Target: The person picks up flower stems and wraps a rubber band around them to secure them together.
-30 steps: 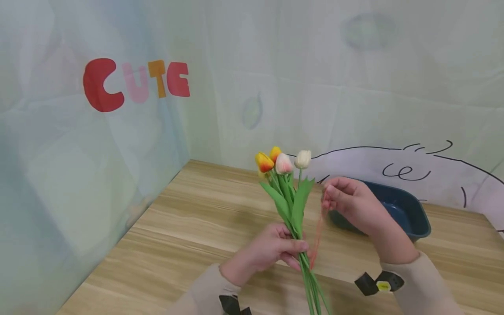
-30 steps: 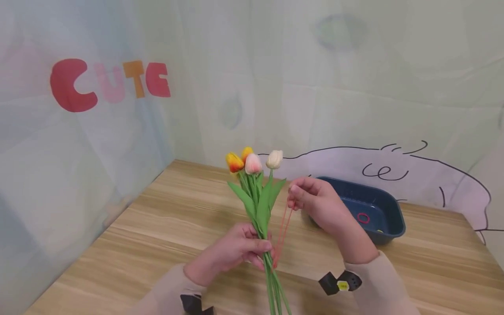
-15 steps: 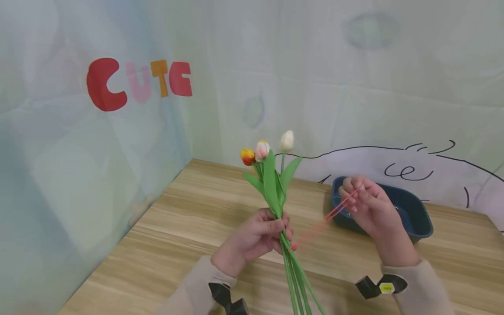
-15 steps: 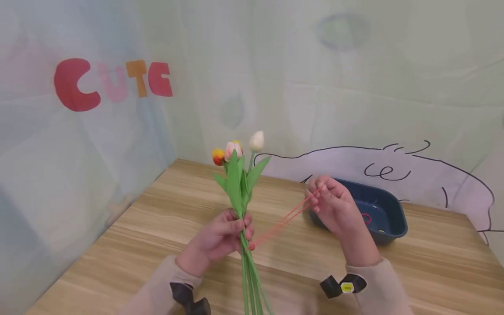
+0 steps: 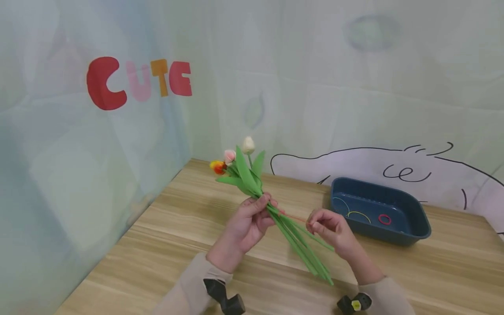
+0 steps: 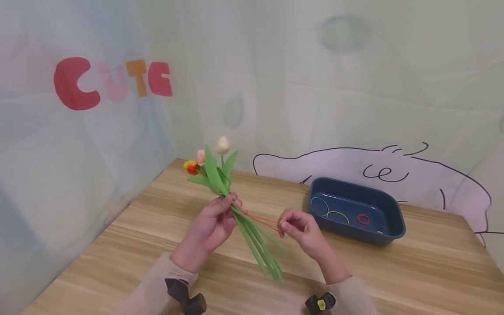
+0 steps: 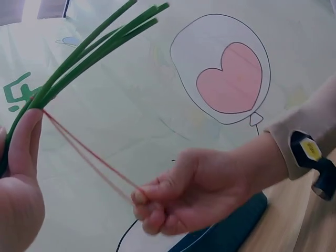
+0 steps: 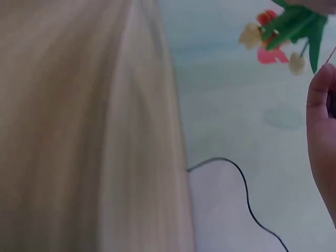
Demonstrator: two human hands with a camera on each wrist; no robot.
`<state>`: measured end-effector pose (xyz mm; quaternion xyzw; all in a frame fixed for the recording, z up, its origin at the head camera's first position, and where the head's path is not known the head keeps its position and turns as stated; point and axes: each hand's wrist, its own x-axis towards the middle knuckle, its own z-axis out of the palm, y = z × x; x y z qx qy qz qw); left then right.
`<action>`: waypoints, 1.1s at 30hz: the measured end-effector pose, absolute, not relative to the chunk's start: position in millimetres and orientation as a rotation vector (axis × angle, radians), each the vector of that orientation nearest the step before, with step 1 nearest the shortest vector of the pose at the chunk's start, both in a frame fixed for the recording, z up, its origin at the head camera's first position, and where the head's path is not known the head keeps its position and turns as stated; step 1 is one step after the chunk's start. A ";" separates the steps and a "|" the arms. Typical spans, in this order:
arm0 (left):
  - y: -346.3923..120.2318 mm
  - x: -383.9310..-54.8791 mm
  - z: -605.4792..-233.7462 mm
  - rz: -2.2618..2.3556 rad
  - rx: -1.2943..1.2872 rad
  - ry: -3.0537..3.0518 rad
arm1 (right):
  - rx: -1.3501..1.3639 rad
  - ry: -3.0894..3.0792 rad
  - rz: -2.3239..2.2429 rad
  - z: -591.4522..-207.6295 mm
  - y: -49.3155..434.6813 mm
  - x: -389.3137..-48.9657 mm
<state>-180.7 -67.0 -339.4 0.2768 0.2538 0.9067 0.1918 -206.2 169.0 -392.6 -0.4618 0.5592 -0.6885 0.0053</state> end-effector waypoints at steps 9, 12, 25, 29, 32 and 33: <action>-74.1 -183.7 -331.6 2.794 0.388 0.726 | -1.189 2.130 -1.982 -408.6 116.6 -176.9; -74.5 -185.6 -330.6 2.830 0.337 0.757 | -1.161 2.122 -1.973 -405.9 101.9 -161.6; -70.3 -198.0 -345.4 2.881 0.470 1.384 | -1.646 2.494 -1.600 -351.9 104.2 -113.4; -68.1 -196.2 -347.2 2.821 0.616 1.545 | -1.778 2.612 -1.491 -322.1 123.8 -110.8; -66.7 -194.1 -347.0 2.767 0.688 1.595 | -1.883 2.660 -1.509 -303.7 136.9 -116.5; -66.4 -193.3 -346.5 2.753 0.704 1.594 | -1.895 2.686 -1.516 -298.1 141.0 -118.9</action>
